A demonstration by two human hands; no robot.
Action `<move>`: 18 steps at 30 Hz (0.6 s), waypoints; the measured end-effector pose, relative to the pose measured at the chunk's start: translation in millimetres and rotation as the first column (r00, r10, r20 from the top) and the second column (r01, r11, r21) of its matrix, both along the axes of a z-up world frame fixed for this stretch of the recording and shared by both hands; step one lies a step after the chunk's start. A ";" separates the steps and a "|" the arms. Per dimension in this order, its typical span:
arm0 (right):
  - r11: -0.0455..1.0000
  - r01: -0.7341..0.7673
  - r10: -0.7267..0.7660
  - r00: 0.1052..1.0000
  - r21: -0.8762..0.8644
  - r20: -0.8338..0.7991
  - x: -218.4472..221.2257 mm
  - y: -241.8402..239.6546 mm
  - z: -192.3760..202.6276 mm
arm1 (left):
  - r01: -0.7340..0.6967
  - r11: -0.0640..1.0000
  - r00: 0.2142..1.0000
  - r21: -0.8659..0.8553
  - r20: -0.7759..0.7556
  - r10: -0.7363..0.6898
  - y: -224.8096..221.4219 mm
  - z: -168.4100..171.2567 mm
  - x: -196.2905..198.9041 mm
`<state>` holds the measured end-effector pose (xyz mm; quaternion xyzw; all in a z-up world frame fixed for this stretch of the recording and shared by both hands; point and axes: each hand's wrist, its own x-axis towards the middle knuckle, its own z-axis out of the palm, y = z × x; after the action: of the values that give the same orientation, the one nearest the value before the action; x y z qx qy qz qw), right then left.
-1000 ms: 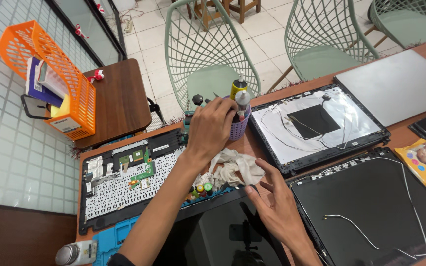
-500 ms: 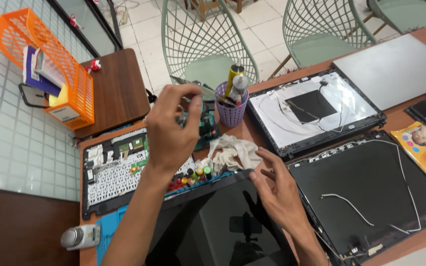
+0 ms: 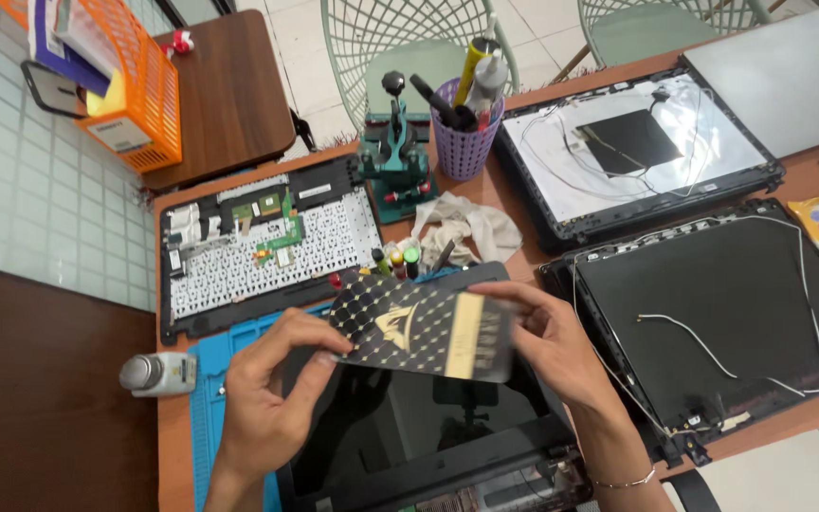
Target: The person assembles a laptop by positioning a screen panel onto the frame and applying adhesive tape along the edges to secure it.
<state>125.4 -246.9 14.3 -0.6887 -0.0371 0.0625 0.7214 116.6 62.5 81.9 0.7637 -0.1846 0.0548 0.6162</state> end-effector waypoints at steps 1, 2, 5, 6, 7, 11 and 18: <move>0.998 0.004 -0.001 0.999 0.058 -0.042 -1.5 0.7 -4.1 | -0.025 1.000 1.000 0.010 -0.006 0.025 2.9 -9.0 -3.1; 0.993 0.009 0.001 0.996 0.118 -0.086 -2.9 2.0 -9.3 | -0.051 0.998 0.999 0.022 -0.014 0.052 5.4 -17.8 -6.7; 0.975 0.038 0.007 0.980 0.218 -0.200 -14.2 2.5 -21.6 | -0.088 0.991 0.996 0.105 -0.023 0.090 15.4 -41.0 -20.4; 0.970 0.048 0.005 0.976 0.238 -0.218 -12.8 2.0 -23.0 | -0.092 0.986 0.996 0.138 -0.007 0.093 18.2 -47.4 -19.9; 0.984 -0.005 0.037 0.984 0.179 -0.176 -11.8 2.3 -24.0 | -0.094 0.984 0.995 0.151 -0.015 0.097 20.5 -53.3 -20.9; 0.990 -0.140 0.135 0.976 -0.021 -0.169 -26.5 5.7 -28.4 | -0.165 0.968 0.974 0.187 -0.124 0.190 19.4 -70.3 -40.0; 0.929 -0.296 0.230 0.932 -0.221 -0.281 -30.3 17.8 -11.8 | -0.198 0.857 0.945 0.477 0.326 0.036 -6.5 -44.2 -36.0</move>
<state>95.2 -229.1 2.4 -0.7525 -0.0301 0.2501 0.6085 80.6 56.0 37.8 0.8897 -0.2381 0.1600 0.3551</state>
